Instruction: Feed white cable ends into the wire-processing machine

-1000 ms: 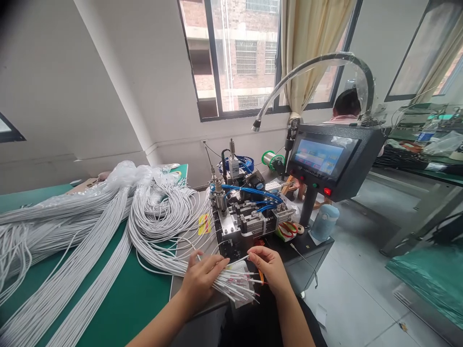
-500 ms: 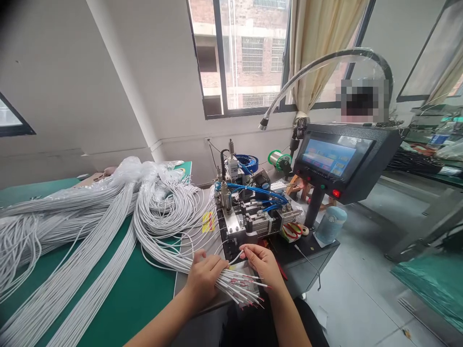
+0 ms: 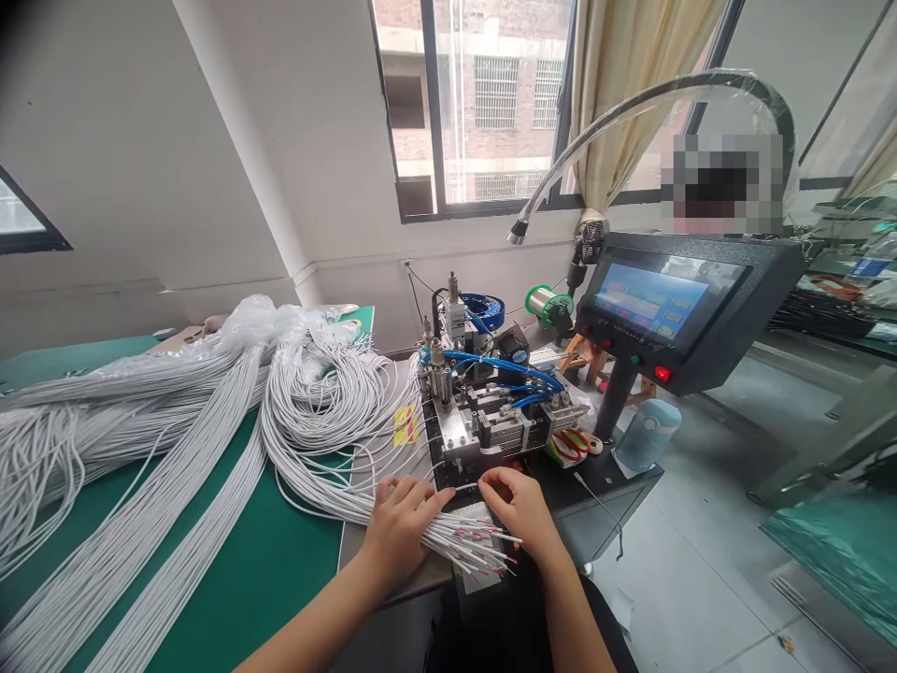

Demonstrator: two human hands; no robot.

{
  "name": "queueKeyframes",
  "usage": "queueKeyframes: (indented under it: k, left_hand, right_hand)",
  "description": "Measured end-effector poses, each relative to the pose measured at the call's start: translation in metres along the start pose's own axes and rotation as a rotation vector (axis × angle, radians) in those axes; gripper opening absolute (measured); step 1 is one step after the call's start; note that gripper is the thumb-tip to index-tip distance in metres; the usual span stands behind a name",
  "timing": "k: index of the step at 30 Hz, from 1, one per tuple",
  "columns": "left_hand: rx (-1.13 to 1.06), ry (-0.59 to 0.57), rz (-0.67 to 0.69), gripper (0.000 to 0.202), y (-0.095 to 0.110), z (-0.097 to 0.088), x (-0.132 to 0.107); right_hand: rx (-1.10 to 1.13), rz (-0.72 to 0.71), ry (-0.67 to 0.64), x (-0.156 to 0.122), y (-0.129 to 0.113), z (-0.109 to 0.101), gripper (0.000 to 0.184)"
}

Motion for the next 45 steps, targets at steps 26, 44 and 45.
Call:
queueKeyframes:
  k: [26,44,45]
  left_hand:
    - [-0.067,-0.047,-0.088,0.038,-0.007,0.004,-0.003]
    - [-0.047,-0.011,-0.057,0.035,-0.004,-0.001,-0.001]
    - [-0.041,-0.006,-0.059,0.035,-0.004,-0.002,-0.001]
  right_hand:
    - [0.591,0.209,-0.075,-0.005,0.033,0.034,0.046]
    - [0.502,0.140,-0.175,-0.044,0.024,-0.006,0.030]
    - [0.500,0.149,-0.157,-0.044,0.026,-0.006,0.032]
Point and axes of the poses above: each hand's wrist, its own x-axis towards the middle knuckle, its own z-axis out of the palm, y = z × x, the point moved 6 cm from there along x, towards the middle knuckle, and after that the axes turned 1 degree about -z, right-handed, at the moved point
